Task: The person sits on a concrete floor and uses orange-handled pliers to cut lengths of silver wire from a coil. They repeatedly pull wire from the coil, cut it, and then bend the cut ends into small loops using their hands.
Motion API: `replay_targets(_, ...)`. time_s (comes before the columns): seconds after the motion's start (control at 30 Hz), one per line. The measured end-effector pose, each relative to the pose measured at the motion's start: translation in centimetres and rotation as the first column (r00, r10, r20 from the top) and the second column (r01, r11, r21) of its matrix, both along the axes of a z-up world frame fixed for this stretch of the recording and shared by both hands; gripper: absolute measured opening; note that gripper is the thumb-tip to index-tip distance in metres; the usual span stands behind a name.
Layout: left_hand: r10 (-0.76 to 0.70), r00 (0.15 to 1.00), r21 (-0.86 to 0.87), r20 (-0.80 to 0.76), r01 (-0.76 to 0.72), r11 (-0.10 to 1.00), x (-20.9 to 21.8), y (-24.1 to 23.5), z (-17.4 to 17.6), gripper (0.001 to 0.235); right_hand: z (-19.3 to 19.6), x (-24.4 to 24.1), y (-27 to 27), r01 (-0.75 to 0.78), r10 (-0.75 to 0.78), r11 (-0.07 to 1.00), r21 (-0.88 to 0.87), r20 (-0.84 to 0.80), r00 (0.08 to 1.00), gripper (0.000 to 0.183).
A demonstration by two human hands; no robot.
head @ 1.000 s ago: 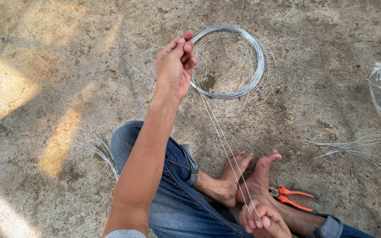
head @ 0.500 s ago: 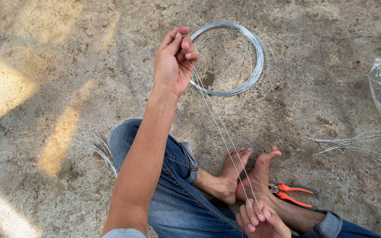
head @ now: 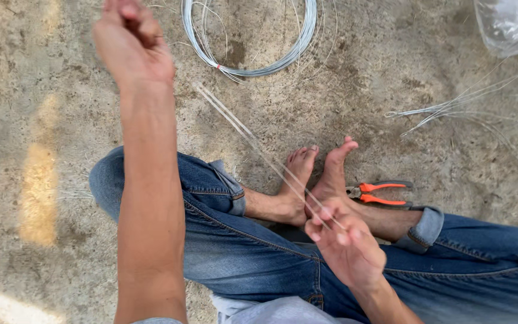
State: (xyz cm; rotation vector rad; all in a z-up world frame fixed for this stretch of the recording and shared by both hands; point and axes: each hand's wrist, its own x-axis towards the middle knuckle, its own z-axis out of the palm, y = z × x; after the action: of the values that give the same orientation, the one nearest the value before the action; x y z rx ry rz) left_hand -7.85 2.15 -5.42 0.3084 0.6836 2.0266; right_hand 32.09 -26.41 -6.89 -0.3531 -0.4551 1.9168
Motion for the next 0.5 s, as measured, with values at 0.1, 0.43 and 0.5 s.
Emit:
replay_targets(0.1, 0.038, 0.999, 0.045, -0.024, -0.037, 0.998, -2.3, -0.8, 0.9, 0.022, 0.7, -1.1, 0.0, -0.167, 0.18, 0.965, -0.203, 0.043, 0.983, 0.034)
replay_targets(0.43, 0.076, 0.996, 0.208, -0.046, -0.064, 0.976, -3.9, -0.6, 0.2, 0.038, 1.1, -2.3, 0.0, -0.131, 0.198, 0.903, -0.408, 0.125, 0.972, 0.028)
replay_targets(0.5, 0.103, 0.994, 0.222, -0.041, -0.092, 0.971, -3.0, -0.4, 0.7, 0.034, 0.7, -2.5, 0.1, -0.095, 0.182, 0.903, -0.418, 0.173, 0.968, 0.025)
